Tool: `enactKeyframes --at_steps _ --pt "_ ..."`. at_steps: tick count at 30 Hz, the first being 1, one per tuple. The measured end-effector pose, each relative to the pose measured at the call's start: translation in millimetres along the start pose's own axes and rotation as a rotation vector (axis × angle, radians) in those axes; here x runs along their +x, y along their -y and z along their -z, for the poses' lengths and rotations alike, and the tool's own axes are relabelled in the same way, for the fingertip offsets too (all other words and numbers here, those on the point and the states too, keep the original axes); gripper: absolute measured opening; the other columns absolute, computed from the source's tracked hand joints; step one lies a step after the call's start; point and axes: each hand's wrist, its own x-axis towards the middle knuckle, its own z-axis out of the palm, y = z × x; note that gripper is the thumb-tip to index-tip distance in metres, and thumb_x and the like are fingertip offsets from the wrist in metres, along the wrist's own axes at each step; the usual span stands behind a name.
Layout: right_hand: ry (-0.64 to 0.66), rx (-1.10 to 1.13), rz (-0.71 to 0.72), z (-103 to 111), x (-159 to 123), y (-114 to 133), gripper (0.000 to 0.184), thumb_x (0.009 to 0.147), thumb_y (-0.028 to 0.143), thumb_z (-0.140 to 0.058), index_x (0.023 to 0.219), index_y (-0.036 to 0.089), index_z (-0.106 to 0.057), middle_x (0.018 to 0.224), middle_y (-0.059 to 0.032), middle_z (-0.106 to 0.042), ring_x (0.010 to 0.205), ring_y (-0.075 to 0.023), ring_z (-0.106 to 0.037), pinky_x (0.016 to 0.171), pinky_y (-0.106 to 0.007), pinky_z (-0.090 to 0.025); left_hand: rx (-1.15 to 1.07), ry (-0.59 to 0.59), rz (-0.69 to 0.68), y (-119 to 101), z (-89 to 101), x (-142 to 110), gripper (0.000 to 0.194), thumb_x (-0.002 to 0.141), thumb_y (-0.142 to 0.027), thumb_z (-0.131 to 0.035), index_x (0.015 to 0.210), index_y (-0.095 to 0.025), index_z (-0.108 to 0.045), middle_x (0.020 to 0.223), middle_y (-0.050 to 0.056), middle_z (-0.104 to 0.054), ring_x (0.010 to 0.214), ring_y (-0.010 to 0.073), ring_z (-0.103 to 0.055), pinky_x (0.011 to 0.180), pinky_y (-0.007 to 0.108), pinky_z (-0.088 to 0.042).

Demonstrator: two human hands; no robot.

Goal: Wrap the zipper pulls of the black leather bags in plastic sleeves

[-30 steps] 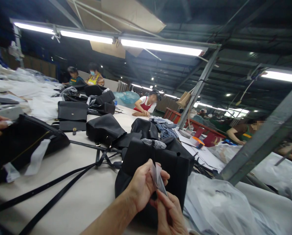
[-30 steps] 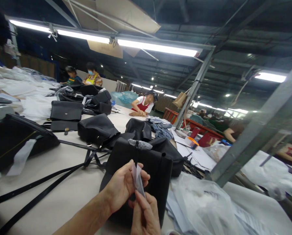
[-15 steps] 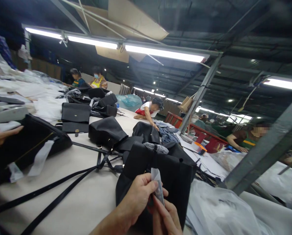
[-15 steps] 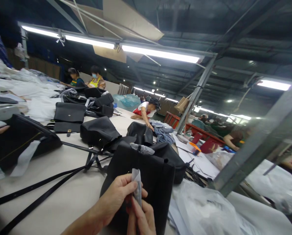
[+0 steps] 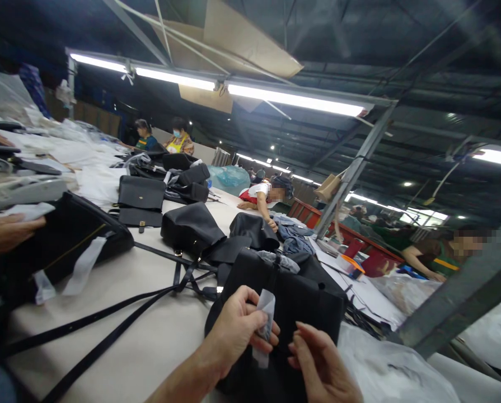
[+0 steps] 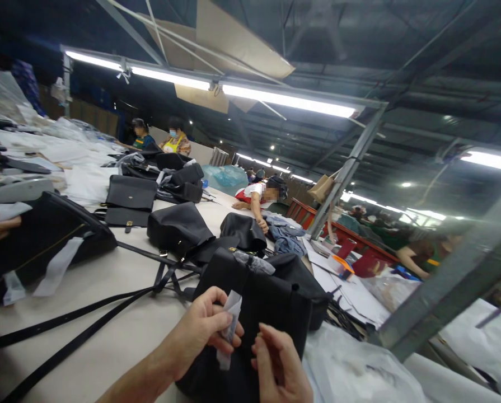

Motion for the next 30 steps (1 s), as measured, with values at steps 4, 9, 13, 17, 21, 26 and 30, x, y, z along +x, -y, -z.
enactKeyframes --at_steps 4,9,13,17,21,26,30 --pt "0.154 -0.166 0.318 -8.0 34.8 16.4 0.02 0.079 0.026 -0.068 0.098 0.024 -0.074 0.09 -0.0057 -0.07 0.068 -0.0169 -0.067 0.054 -0.023 -0.056 0.023 -0.034 -0.034 2.9 -1.8 -1.1 0.034 0.066 -0.04 -0.068 0.079 -0.02 -0.044 0.064 0.003 -0.07 0.052 0.0148 -0.064 0.046 0.023 -0.048" --pt "0.291 -0.248 0.499 -17.9 51.5 19.1 0.021 0.086 0.019 -0.061 0.103 0.026 -0.07 0.09 -0.0035 -0.07 0.072 -0.0155 -0.068 0.059 -0.021 -0.055 0.073 -0.089 -0.083 5.6 1.2 -0.1 0.044 0.068 -0.057 -0.067 0.079 -0.021 -0.044 0.061 0.002 -0.068 0.049 0.0151 -0.064 0.042 0.022 -0.047" --pt "0.429 -0.329 0.664 -18.1 60.7 21.4 0.02 0.091 0.015 -0.053 0.098 0.026 -0.069 0.093 -0.0038 -0.068 0.08 -0.0142 -0.068 0.07 -0.019 -0.053 0.081 -0.09 -0.096 10.3 2.9 2.3 0.05 0.069 -0.065 -0.064 0.079 -0.021 -0.043 0.058 0.0 -0.067 0.046 0.0148 -0.062 0.039 0.02 -0.045" --pt "0.565 -0.307 0.562 -23.4 70.9 35.8 0.014 0.093 0.02 -0.052 0.084 0.023 -0.063 0.089 -0.0031 -0.064 0.077 -0.0135 -0.064 0.066 -0.02 -0.05 0.101 -0.097 -0.107 14.7 2.8 4.3 0.045 0.075 -0.063 -0.06 0.079 -0.021 -0.043 0.059 0.0 -0.067 0.048 0.0151 -0.064 0.04 0.02 -0.045" --pt "0.495 -0.333 0.253 -28.1 72.3 41.9 0.026 0.093 0.038 -0.05 0.073 0.023 -0.056 0.073 -0.001 -0.059 0.063 -0.0151 -0.059 0.056 -0.025 -0.047 0.128 -0.126 -0.136 16.1 3.5 6.4 0.036 0.083 -0.056 -0.054 0.08 -0.021 -0.044 0.063 0.003 -0.069 0.05 0.015 -0.064 0.041 0.02 -0.046" --pt "0.548 -0.043 -0.128 -30.2 59.1 35.3 0.032 0.082 0.05 -0.064 0.098 0.023 -0.056 0.08 -0.0013 -0.065 0.073 -0.0186 -0.064 0.06 -0.027 -0.051 0.173 -0.139 -0.169 16.6 3.8 6.7 0.026 0.088 -0.045 -0.05 0.081 -0.021 -0.046 0.061 0.0 -0.066 0.05 0.0146 -0.063 0.04 0.019 -0.045" --pt "0.462 0.195 -0.276 -38.7 53.2 34.1 0.047 0.074 0.047 -0.075 0.105 0.023 -0.049 0.065 0.0054 -0.061 0.051 -0.0126 -0.056 0.046 -0.023 -0.045 0.223 -0.147 -0.201 17.2 0.2 4.0 0.022 0.092 -0.041 -0.045 0.081 -0.022 -0.045 0.067 0.001 -0.068 0.051 0.0139 -0.063 0.043 0.019 -0.047"
